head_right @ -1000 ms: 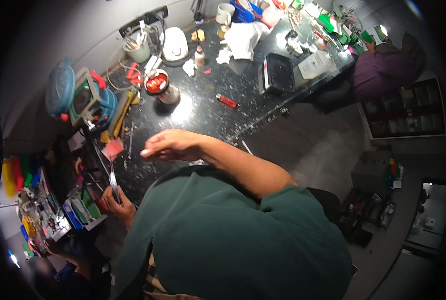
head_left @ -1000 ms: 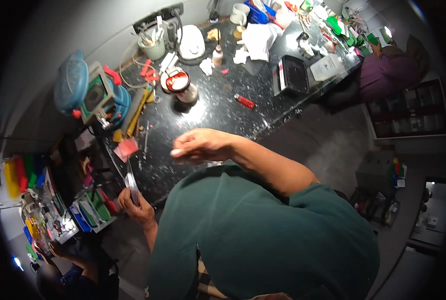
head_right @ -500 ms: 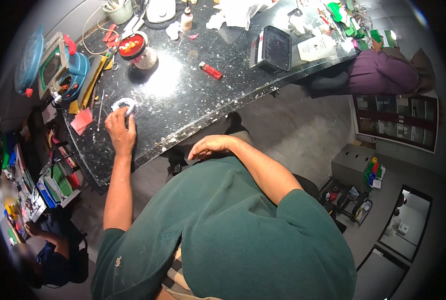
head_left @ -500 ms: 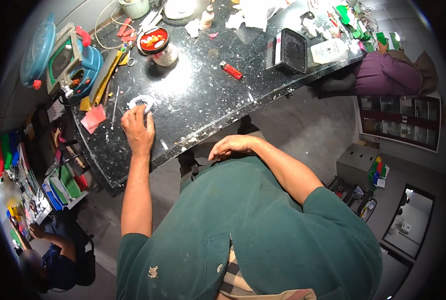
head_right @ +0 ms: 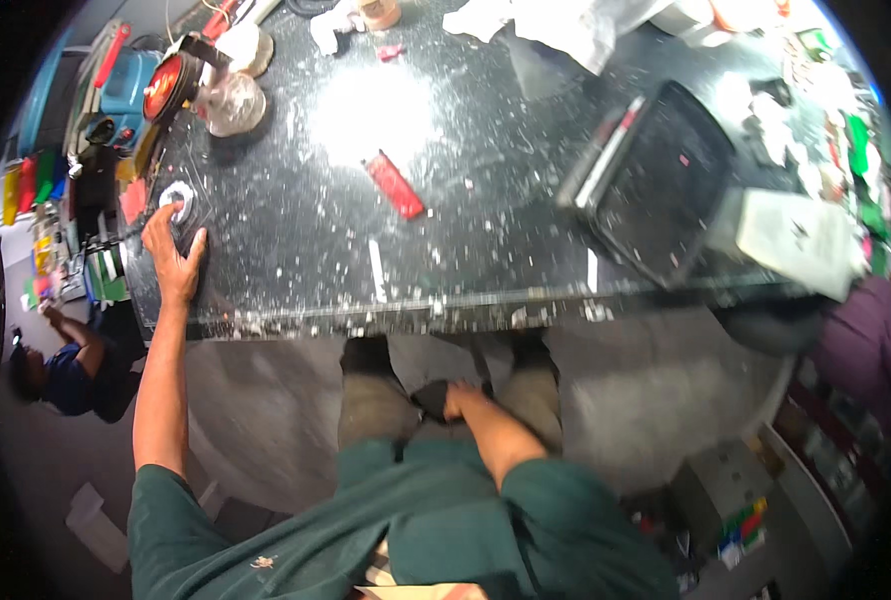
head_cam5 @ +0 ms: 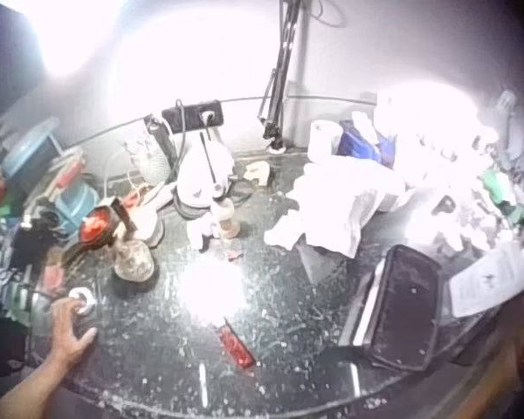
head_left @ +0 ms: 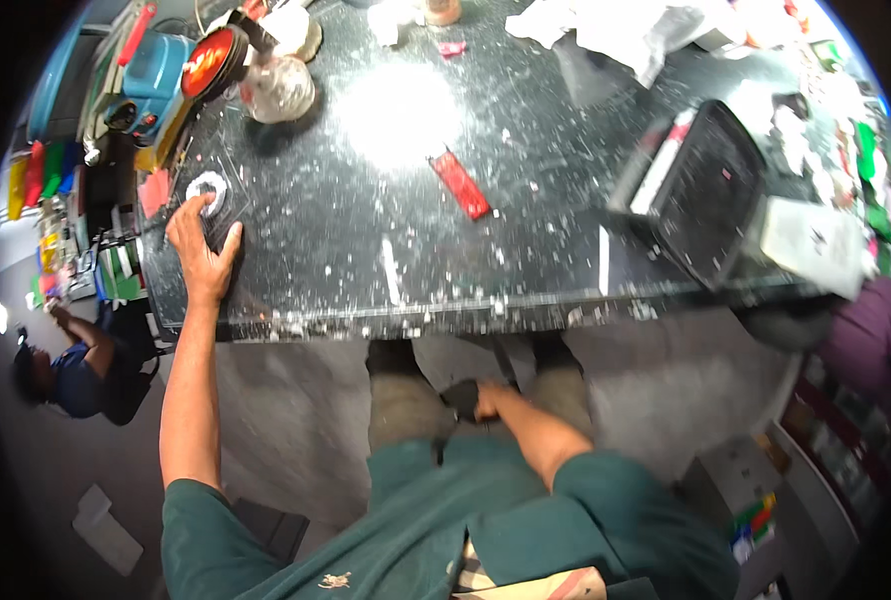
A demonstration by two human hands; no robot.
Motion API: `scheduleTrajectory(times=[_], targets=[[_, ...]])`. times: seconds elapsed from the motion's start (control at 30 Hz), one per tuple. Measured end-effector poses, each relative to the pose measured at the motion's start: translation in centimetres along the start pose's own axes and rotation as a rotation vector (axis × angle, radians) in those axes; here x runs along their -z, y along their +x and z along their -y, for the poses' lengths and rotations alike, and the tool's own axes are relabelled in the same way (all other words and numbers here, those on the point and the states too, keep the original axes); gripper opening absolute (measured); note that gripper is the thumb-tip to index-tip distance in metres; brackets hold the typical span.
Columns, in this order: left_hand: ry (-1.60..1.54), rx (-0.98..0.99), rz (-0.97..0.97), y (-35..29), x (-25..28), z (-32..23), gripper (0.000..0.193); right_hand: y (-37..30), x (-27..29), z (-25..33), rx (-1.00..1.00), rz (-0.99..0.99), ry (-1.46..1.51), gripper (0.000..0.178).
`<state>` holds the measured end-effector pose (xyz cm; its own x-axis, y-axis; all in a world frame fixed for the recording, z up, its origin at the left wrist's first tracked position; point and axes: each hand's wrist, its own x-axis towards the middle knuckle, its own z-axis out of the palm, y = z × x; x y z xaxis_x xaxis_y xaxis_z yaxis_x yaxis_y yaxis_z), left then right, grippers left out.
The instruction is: The person works on dental models on a workbench, searches through small parts in a cup, and attaches a cutting disc to a rotary tool. The person then cuts excess plastic from a dental mold using the rotary tool.
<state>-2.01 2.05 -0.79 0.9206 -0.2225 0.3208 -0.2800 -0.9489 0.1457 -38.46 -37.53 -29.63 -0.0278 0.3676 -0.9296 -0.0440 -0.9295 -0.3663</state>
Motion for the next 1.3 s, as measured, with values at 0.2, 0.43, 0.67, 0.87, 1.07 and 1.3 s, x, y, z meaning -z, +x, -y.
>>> scheduleTrajectory(times=[0.2,0.43,0.67,0.87,1.07,1.3], targets=[[0.083,0.124,0.087,-1.2,-0.1,1.1,0.066,2.8,-4.2,-5.0,-0.002,-0.052,0.338,0.106],[0.047,0.168,0.078,-2.8,0.7,1.2,0.058,3.9,0.1,-6.5,0.069,-0.032,0.247,0.079],[-0.091,0.147,-0.025,-2.1,1.3,0.2,0.042,2.6,6.5,-4.7,0.038,-0.093,0.117,0.075],[-0.058,0.073,-0.065,-2.9,1.2,0.9,0.041,1.0,12.7,-3.2,0.028,-0.132,-0.012,0.072],[-0.232,0.061,-0.048,-3.3,0.7,0.9,0.042,-1.1,18.5,-0.1,0.024,-0.161,-0.110,0.069],[-0.372,-0.132,0.035,-4.1,0.9,0.3,0.069,-11.0,20.0,9.1,-0.048,-0.169,-0.168,0.066]])
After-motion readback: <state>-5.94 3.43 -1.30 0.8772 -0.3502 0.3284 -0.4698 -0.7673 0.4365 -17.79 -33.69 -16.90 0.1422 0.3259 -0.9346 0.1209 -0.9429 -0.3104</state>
